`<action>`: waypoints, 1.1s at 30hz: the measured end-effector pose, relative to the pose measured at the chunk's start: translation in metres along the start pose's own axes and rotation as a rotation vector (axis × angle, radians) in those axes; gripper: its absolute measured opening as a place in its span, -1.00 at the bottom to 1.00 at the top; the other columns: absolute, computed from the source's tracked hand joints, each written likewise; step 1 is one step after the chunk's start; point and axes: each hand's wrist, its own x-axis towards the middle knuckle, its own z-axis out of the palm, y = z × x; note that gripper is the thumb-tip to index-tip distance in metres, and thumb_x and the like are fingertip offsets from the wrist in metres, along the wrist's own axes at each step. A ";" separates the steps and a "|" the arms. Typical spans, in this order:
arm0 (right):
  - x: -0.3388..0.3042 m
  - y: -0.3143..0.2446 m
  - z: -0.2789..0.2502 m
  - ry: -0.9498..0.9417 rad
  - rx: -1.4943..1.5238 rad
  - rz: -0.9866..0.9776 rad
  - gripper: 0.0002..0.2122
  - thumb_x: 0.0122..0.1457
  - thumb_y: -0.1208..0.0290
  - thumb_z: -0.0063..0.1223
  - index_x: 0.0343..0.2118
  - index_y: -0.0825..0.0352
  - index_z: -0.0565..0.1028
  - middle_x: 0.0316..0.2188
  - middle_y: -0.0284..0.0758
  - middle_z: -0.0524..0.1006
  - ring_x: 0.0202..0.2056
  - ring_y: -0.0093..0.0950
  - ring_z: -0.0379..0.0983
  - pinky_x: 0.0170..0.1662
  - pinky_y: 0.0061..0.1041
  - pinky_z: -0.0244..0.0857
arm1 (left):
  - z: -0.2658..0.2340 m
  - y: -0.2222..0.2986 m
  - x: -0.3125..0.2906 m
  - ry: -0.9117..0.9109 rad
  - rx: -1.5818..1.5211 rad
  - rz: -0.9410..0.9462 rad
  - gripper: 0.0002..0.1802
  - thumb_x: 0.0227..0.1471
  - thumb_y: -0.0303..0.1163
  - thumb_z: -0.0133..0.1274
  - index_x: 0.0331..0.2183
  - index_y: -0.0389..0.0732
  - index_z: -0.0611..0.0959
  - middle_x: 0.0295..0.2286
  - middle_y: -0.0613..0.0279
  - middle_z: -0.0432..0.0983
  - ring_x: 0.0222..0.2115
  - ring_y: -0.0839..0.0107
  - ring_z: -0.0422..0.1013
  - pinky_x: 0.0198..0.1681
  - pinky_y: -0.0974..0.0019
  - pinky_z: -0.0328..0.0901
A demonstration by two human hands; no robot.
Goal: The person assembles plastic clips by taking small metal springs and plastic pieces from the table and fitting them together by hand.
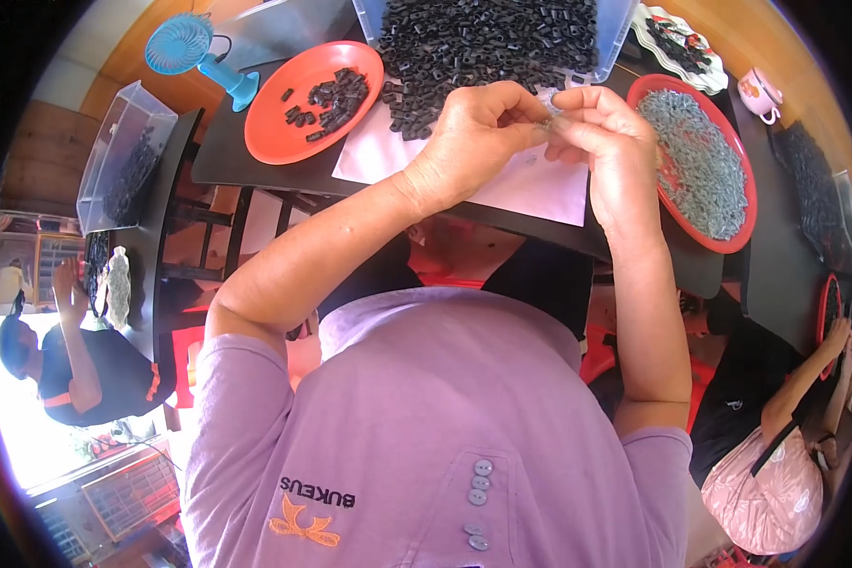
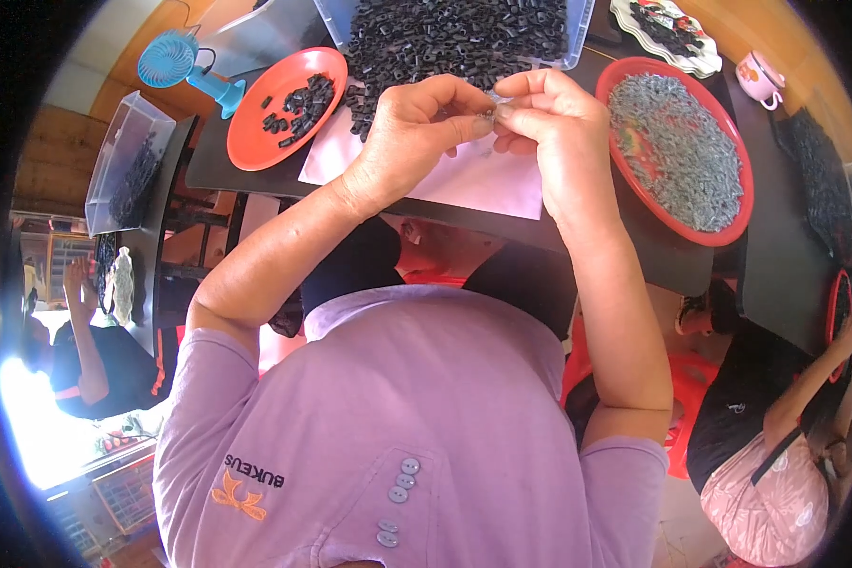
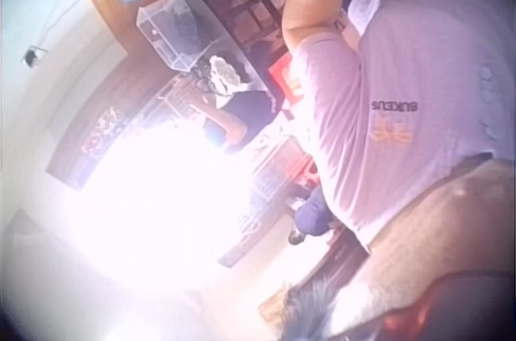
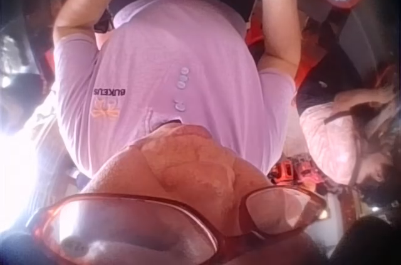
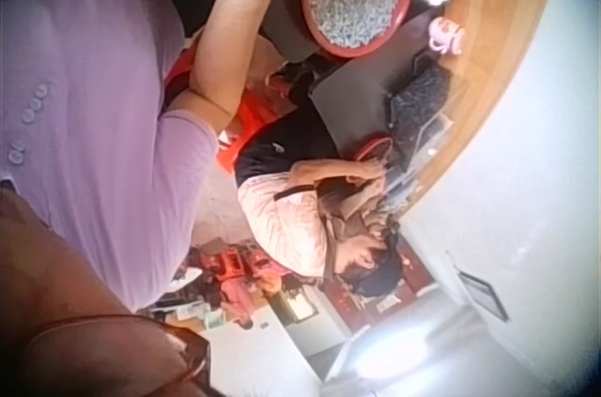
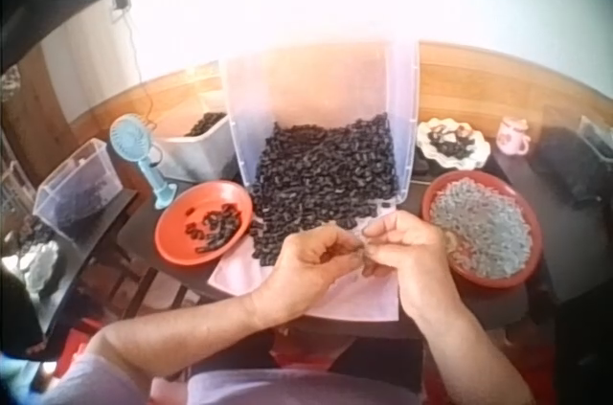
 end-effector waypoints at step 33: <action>0.000 0.014 -0.001 -0.063 -0.047 -0.157 -0.85 0.13 0.64 0.05 -0.23 0.42 0.53 -0.50 -0.35 0.57 -0.46 -0.63 0.45 -0.35 -0.63 0.34 | 0.002 0.006 -0.004 0.057 -0.195 -0.219 -0.90 -0.01 -0.51 0.18 -0.39 -0.35 0.68 -0.53 0.27 0.56 -0.54 0.60 0.40 -0.54 0.50 0.28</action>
